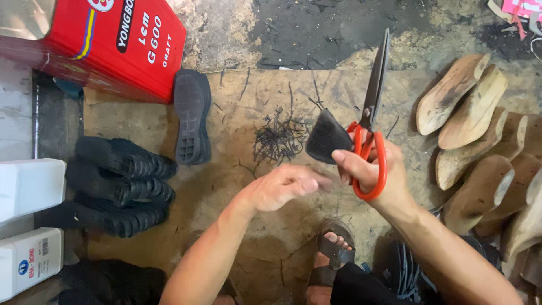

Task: The person trims the edges of a black rubber shoe sole using red-handled scissors. They hold the sole in the left hand and cut along the perimeter with the right hand, rotating the sole to follow the contour. Trimmed rubber pieces fall onto the work surface.

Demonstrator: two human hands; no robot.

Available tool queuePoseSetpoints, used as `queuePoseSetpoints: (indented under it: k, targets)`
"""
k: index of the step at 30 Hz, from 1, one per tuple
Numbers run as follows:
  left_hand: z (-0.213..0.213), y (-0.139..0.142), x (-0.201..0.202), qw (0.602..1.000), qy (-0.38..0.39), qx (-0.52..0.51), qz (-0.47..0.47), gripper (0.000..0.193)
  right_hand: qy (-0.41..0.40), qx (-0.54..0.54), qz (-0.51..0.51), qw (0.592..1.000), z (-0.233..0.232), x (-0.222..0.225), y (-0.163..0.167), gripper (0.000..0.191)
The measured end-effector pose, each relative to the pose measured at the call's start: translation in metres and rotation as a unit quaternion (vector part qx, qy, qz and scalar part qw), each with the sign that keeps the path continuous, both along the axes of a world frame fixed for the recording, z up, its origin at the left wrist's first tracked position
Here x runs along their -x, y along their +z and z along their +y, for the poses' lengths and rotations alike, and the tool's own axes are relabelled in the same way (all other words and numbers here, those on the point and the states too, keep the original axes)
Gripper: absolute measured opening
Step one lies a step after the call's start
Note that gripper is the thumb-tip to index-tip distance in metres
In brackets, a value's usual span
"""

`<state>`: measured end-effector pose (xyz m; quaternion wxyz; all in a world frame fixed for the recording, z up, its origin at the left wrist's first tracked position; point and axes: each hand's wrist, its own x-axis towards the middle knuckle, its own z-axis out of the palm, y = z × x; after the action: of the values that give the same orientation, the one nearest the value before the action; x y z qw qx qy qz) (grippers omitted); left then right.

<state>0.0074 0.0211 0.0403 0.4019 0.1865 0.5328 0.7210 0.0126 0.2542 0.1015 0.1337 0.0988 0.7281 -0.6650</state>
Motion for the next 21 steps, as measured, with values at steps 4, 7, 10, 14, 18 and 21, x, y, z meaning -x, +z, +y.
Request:
queuePoseSetpoints:
  k: [4,7,10,14,18,21]
  targets:
    - [0.013,-0.016,-0.006,0.916,0.153,-0.256,-0.267,0.042,0.073,-0.038,-0.004,0.997,0.003,-0.009,0.001,0.022]
    - [0.009,-0.019,-0.003,0.88,0.279,-0.281,-0.261,0.039,0.06,0.034,-0.006,0.998,-0.006,-0.014,-0.003,0.034]
    - [-0.007,-0.016,0.01,0.87,0.343,-0.284,-0.21,0.034,0.079,-0.075,-0.018,0.994,-0.01,-0.015,-0.003,0.037]
    - [-0.025,-0.009,0.021,0.866,0.389,-0.28,-0.141,0.028,0.132,-0.269,0.04,0.953,-0.008,-0.018,0.002,0.042]
    - [-0.025,-0.006,0.019,0.861,0.392,-0.292,-0.141,0.026,0.162,-0.32,0.173,0.917,-0.008,-0.021,0.003,0.048]
    - [-0.022,-0.005,0.015,0.861,0.384,-0.3,-0.147,0.027,0.159,-0.339,0.192,0.907,-0.01,-0.021,0.002,0.049]
